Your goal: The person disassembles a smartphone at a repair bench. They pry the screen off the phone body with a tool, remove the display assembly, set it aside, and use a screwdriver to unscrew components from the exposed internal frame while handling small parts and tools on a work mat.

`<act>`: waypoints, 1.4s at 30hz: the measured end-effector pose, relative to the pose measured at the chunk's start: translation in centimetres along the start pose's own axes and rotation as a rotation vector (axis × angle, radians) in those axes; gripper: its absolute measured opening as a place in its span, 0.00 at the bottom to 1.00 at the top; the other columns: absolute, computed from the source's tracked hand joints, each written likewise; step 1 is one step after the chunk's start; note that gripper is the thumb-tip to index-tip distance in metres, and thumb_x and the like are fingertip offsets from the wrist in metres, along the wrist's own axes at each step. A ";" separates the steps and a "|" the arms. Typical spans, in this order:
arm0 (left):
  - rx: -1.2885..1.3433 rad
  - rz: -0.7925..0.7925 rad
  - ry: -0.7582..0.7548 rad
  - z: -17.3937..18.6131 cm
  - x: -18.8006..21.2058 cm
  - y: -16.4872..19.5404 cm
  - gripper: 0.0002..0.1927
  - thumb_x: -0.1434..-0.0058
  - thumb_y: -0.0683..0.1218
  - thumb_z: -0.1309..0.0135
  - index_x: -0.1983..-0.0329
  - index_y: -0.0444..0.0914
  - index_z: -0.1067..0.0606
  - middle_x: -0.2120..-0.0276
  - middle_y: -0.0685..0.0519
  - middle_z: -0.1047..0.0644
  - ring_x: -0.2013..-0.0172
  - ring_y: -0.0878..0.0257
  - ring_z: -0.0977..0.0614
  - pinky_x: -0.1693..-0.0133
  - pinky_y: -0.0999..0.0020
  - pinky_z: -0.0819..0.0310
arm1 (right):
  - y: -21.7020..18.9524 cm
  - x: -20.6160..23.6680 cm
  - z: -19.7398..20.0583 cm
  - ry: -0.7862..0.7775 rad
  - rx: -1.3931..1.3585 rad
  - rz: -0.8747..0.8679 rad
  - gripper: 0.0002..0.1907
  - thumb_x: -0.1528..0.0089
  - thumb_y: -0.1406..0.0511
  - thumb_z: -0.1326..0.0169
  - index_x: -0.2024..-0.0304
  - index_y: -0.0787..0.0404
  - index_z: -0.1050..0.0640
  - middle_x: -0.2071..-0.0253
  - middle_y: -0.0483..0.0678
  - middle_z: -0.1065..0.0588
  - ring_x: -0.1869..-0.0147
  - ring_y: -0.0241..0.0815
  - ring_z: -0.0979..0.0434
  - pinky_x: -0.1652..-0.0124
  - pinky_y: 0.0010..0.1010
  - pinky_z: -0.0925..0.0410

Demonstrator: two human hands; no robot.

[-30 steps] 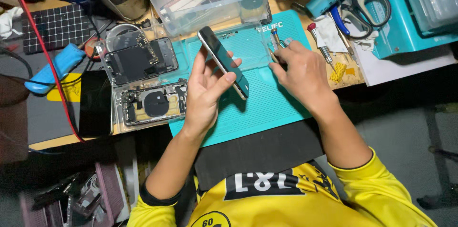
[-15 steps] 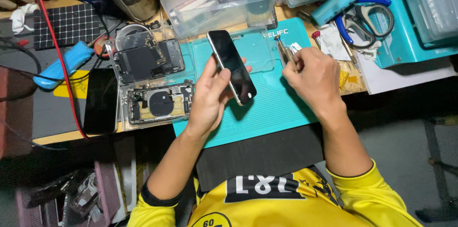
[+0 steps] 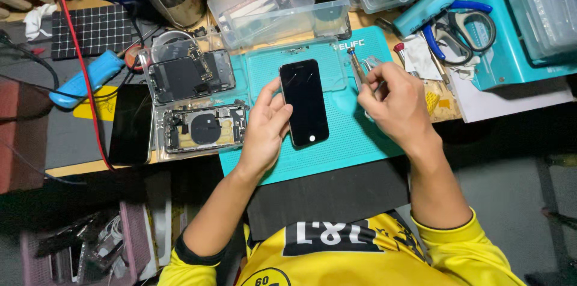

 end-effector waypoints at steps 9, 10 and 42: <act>-0.511 -0.141 0.074 0.2 0.7 0.7 0.45 0.33 0.30 0.51 0.17 0.40 0.54 0.59 0.52 0.36 0.55 0.64 0.31 0.53 0.76 0.36 | -1.0 0.5 -0.2 -0.070 -0.144 -0.068 0.13 0.35 0.70 0.45 0.47 0.65 0.24 0.69 0.47 0.28 0.69 0.36 0.29 0.67 0.29 0.33; -0.531 -0.141 0.076 0.2 0.6 0.6 0.45 0.33 0.29 0.51 0.17 0.41 0.54 0.60 0.52 0.37 0.57 0.63 0.33 0.55 0.75 0.38 | -1.3 0.7 -0.3 -0.089 -0.159 -0.070 0.13 0.34 0.69 0.46 0.47 0.64 0.24 0.69 0.48 0.29 0.68 0.36 0.29 0.67 0.29 0.34; -1.529 -0.431 -0.419 -2.3 1.3 6.4 0.63 0.60 0.52 0.25 0.25 0.35 0.49 0.28 0.29 0.50 0.29 0.30 0.47 0.33 0.42 0.46 | -5.6 2.7 -1.2 -0.368 0.116 0.152 0.47 0.56 0.56 0.27 0.37 0.64 0.29 0.53 0.56 0.26 0.53 0.62 0.22 0.58 0.45 0.29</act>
Point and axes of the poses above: each hand's wrist, its own x-axis away from the middle knuckle, its own z-axis out of the back of the hand, y = z × x, the point moved 1 cm from there along -x, towards the middle knuckle
